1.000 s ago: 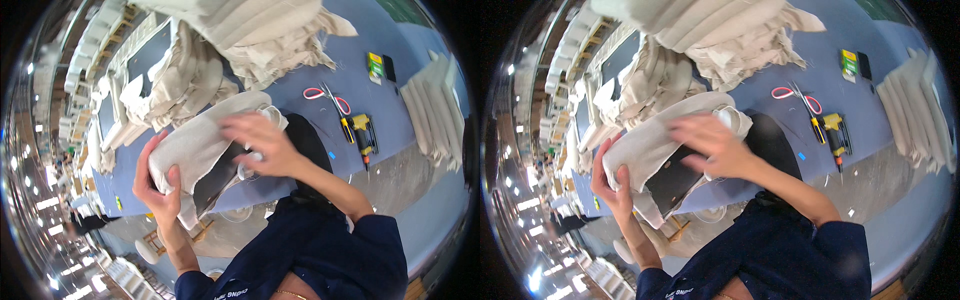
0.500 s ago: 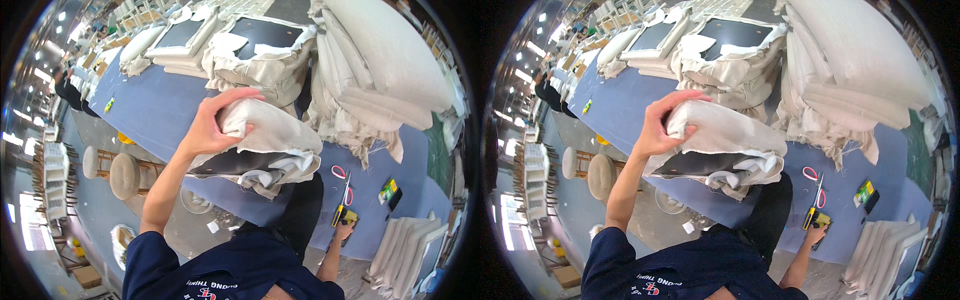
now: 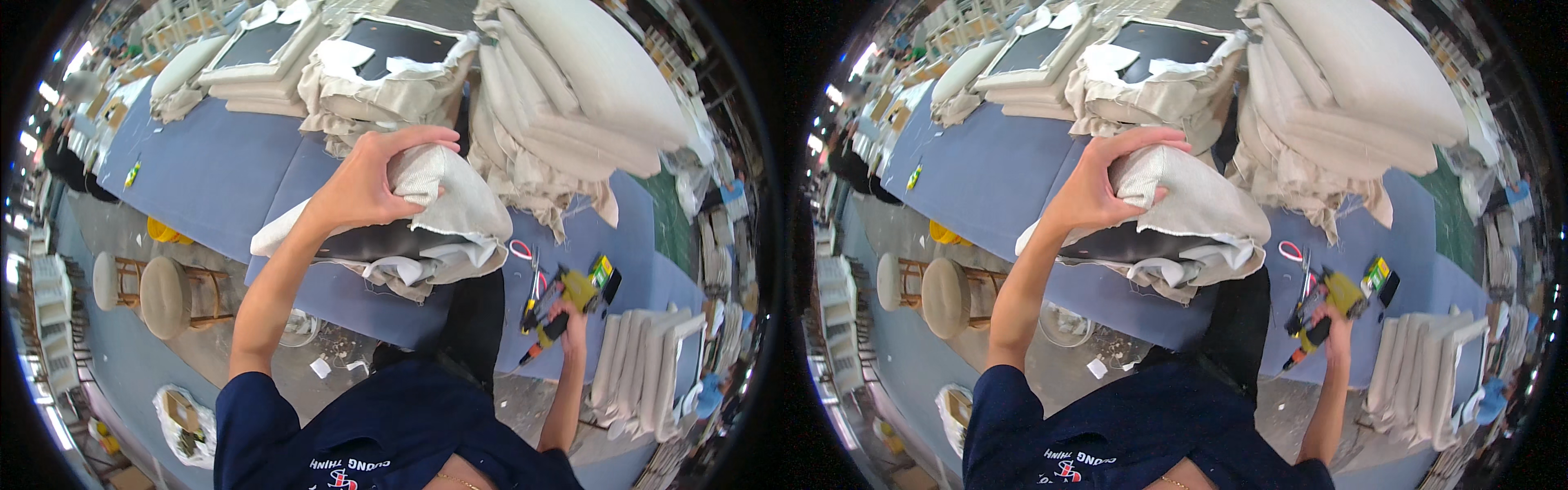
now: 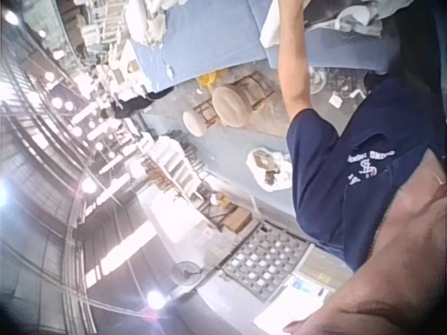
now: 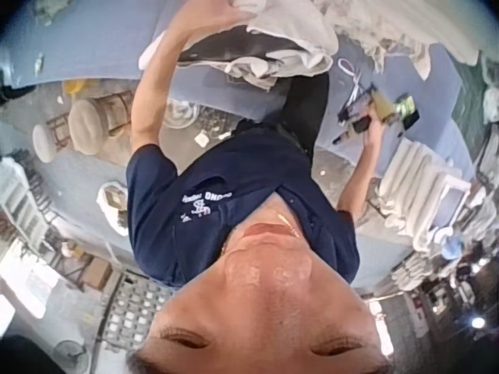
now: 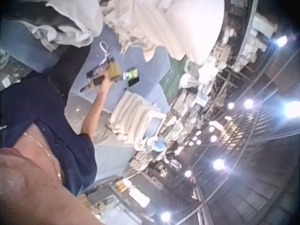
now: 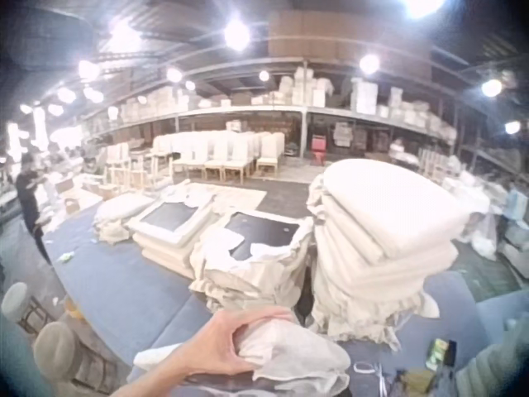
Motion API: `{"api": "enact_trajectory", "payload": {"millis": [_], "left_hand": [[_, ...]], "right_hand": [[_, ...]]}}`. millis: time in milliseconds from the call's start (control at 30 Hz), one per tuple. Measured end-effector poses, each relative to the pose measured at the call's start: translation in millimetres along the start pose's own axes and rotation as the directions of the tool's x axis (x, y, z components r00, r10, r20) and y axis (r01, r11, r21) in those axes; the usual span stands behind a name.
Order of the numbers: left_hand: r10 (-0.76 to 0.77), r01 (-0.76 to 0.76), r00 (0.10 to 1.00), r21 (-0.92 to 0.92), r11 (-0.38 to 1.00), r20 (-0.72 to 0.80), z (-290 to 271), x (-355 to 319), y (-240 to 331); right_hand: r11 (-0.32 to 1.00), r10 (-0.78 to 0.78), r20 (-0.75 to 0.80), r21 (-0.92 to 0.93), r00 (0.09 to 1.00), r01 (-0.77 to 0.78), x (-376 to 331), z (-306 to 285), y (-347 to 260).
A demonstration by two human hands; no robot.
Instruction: The person is upholstering a chair seat by hand-sewing a white fabric cover onto a black foam base. They use a needle and thread to stitch the edges, then use a staple gun to secure the fabric. The person also uses scissors to trim excess fabric and a screwdriver to remove staples.
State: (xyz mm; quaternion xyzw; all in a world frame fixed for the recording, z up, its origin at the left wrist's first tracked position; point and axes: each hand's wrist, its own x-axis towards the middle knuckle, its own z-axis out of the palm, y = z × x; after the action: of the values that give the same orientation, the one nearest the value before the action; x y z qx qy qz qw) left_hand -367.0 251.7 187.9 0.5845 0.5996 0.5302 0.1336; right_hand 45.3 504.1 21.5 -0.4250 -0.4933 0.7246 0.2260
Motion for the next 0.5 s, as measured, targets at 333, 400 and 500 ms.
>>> {"api": "enact_trajectory", "payload": {"millis": [333, 400, 500], "left_hand": [[-0.015, 0.013, 0.999, 0.050, 0.999, 0.032, 8.2, 11.6, 8.4], [-0.065, 0.065, 0.998, -0.034, 0.997, 0.026, 12.4, 12.7, 6.1], [-0.030, 0.033, 0.998, -0.045, 0.998, 0.059, 13.6, 14.7, 1.1]], "right_hand": [[-0.307, -0.483, 0.828, -0.465, 0.285, 0.831, -60.0, 201.4, -164.9], [-0.432, -0.442, 0.871, -0.415, 0.213, 0.801, -58.7, 212.7, -170.7], [-0.541, -0.418, 0.897, -0.370, 0.140, 0.755, -50.7, 218.9, -166.3]]}}
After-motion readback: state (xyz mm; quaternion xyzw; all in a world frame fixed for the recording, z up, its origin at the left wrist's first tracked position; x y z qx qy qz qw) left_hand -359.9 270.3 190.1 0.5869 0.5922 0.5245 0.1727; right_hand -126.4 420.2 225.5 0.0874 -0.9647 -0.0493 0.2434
